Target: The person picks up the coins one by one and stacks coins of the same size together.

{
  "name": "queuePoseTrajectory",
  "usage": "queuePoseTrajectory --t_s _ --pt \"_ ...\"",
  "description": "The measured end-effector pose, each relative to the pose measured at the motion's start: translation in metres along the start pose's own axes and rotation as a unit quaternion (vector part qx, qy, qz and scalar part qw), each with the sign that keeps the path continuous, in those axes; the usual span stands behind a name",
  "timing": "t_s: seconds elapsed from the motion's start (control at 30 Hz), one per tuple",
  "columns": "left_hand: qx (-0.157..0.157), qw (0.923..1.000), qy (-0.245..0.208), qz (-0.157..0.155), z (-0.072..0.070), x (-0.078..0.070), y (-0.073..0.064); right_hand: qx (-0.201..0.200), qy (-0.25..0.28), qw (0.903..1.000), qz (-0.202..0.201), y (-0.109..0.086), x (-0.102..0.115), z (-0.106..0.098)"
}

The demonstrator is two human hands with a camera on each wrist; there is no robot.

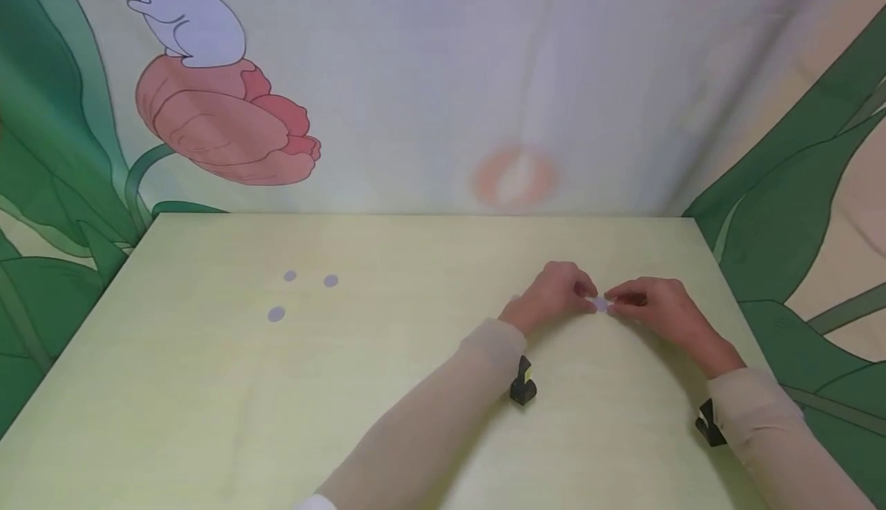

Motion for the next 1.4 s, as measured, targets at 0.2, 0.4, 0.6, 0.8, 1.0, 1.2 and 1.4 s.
queuePoseTrajectory --t_s 0.2,0.4,0.6,0.8,1.0,1.2,1.4 --pt "-0.019 0.9998 -0.001 -0.004 0.000 0.002 0.002 -0.012 -0.003 0.9999 0.000 0.002 0.000 0.000" --pt "-0.029 0.9993 -0.025 -0.002 0.001 0.007 0.007 0.004 0.013 0.9997 0.022 0.004 -0.001 -0.001" --pt "-0.023 0.9987 -0.045 0.001 -0.002 0.010 0.009 0.027 0.025 0.9981 0.049 0.006 -0.006 0.002" --pt "-0.014 0.9988 -0.044 -0.018 -0.006 0.006 0.008 0.034 0.023 0.9976 0.056 0.008 -0.005 0.003" --pt "-0.010 0.9991 -0.027 -0.032 -0.005 0.004 0.009 0.026 0.016 0.9981 0.054 0.007 -0.005 0.005" --pt "-0.011 0.9989 -0.020 -0.040 -0.003 0.001 0.007 0.025 0.014 0.9985 0.047 0.006 -0.004 0.006" --pt "-0.012 0.9986 -0.006 -0.052 0.000 0.000 0.008 0.009 0.013 0.9991 0.040 0.004 0.000 0.003"
Point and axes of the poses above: each hand's wrist, its own y-axis towards the middle knuckle, its own z-axis out of the palm, x = y × z, the point moved 2 cm from there along y, towards the middle knuckle, and after that the axes turned 12 degrees about -y, right-handed, at the moved point
